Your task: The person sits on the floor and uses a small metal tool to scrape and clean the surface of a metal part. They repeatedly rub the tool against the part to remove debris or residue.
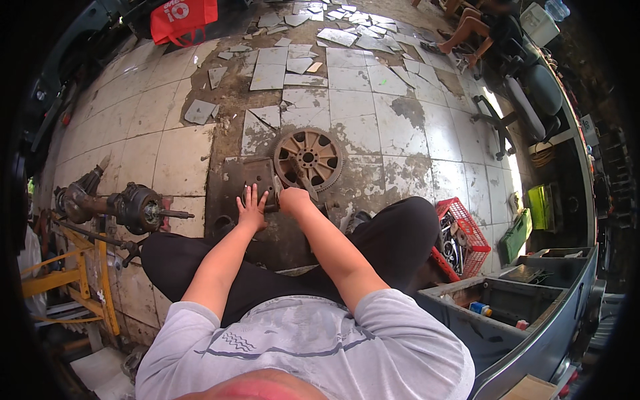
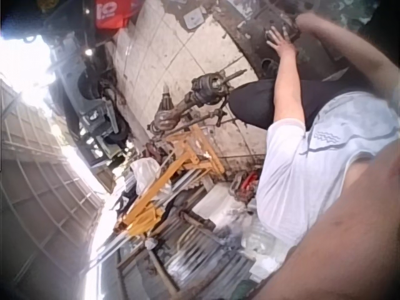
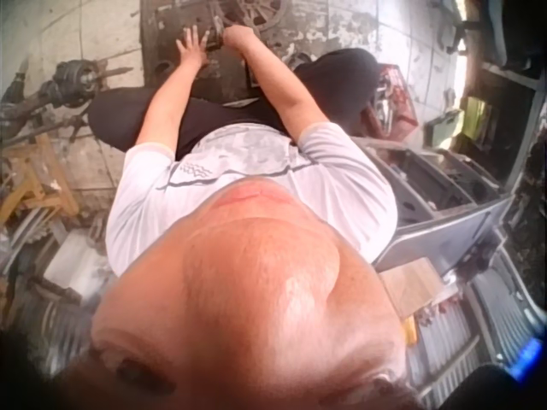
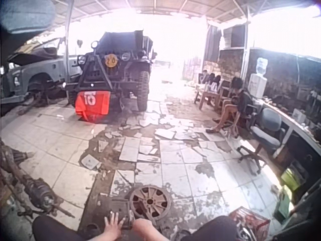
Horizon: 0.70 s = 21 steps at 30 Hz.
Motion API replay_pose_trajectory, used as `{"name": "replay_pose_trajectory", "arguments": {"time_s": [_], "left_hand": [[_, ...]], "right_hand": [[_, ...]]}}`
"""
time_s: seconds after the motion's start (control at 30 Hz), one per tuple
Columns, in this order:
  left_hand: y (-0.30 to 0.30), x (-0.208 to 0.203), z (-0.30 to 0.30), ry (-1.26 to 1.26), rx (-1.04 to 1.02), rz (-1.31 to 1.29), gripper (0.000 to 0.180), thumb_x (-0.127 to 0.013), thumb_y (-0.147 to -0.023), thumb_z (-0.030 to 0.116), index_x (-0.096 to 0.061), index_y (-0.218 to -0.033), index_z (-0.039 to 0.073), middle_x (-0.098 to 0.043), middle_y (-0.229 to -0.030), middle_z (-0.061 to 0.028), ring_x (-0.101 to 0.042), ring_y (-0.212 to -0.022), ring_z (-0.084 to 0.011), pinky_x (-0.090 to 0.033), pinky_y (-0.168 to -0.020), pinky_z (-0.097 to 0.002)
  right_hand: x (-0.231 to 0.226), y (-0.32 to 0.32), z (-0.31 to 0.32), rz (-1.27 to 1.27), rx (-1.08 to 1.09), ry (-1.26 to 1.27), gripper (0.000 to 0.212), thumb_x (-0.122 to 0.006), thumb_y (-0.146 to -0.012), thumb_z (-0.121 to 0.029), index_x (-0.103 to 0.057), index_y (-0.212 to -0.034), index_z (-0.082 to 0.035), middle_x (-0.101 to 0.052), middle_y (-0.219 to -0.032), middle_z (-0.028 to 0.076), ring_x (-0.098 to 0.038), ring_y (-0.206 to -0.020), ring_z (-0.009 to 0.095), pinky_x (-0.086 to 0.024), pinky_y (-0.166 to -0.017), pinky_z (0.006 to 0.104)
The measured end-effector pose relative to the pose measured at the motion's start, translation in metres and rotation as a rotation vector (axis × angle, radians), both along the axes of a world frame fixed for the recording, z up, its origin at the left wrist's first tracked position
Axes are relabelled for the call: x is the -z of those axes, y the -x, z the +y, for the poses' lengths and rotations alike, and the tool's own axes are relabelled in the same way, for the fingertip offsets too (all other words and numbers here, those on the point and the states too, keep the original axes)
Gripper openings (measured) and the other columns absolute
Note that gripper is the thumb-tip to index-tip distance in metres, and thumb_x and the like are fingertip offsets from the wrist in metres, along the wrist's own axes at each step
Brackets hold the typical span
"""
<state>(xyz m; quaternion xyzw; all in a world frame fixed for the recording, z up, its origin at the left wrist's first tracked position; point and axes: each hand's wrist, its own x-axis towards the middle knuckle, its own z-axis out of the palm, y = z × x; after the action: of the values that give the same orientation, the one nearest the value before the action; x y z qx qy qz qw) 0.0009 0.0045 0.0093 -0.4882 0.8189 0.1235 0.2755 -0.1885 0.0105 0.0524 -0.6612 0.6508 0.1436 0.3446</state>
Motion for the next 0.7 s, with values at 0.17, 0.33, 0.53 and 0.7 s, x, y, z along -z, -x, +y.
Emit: {"name": "replay_pose_trajectory", "arguments": {"time_s": [0.17, 0.33, 0.53, 0.7], "left_hand": [[0.006, 0.003, -0.001, 0.030, 0.029, 0.025, 0.121, -0.080, -0.083, 0.050, -0.002, -0.171, 0.027, 0.020, -0.175, -0.0177, 0.017, -0.161, -0.0401, -0.004, -0.124, -0.0702], [0.003, 0.006, -0.001, 0.035, 0.023, 0.011, 0.114, -0.076, -0.085, 0.046, -0.003, -0.171, 0.028, 0.020, -0.175, -0.0165, 0.017, -0.161, -0.0399, -0.003, -0.124, -0.0701], [0.006, 0.002, -0.002, 0.029, 0.016, 0.018, 0.118, -0.079, -0.083, 0.047, -0.003, -0.171, 0.027, 0.020, -0.175, -0.0171, 0.018, -0.161, -0.0399, -0.003, -0.124, -0.0699], [0.011, 0.010, -0.001, 0.037, 0.030, 0.037, 0.124, -0.084, -0.080, 0.048, -0.002, -0.171, 0.027, 0.022, -0.174, -0.0177, 0.018, -0.161, -0.0399, -0.005, -0.124, -0.0702]], "right_hand": [[0.016, 0.004, 0.013, -0.017, 0.113, 0.088, 0.030, -0.057, -0.097, -0.015, -0.075, -0.119, -0.006, -0.077, -0.117, 0.015, -0.075, -0.107, 0.033, -0.061, -0.089, 0.0460], [0.015, 0.007, 0.001, -0.036, 0.028, 0.073, 0.029, -0.057, -0.098, -0.017, -0.076, -0.118, -0.008, -0.077, -0.116, 0.015, -0.074, -0.107, 0.034, -0.060, -0.089, 0.0479], [0.029, 0.006, 0.002, 0.003, 0.020, 0.044, 0.027, -0.061, -0.097, -0.014, -0.076, -0.118, -0.006, -0.077, -0.115, 0.014, -0.075, -0.106, 0.033, -0.061, -0.084, 0.0474], [0.043, 0.010, 0.011, 0.001, 0.085, 0.073, 0.028, -0.060, -0.095, -0.017, -0.077, -0.116, -0.009, -0.077, -0.117, 0.013, -0.074, -0.109, 0.033, -0.060, -0.088, 0.0476]]}}
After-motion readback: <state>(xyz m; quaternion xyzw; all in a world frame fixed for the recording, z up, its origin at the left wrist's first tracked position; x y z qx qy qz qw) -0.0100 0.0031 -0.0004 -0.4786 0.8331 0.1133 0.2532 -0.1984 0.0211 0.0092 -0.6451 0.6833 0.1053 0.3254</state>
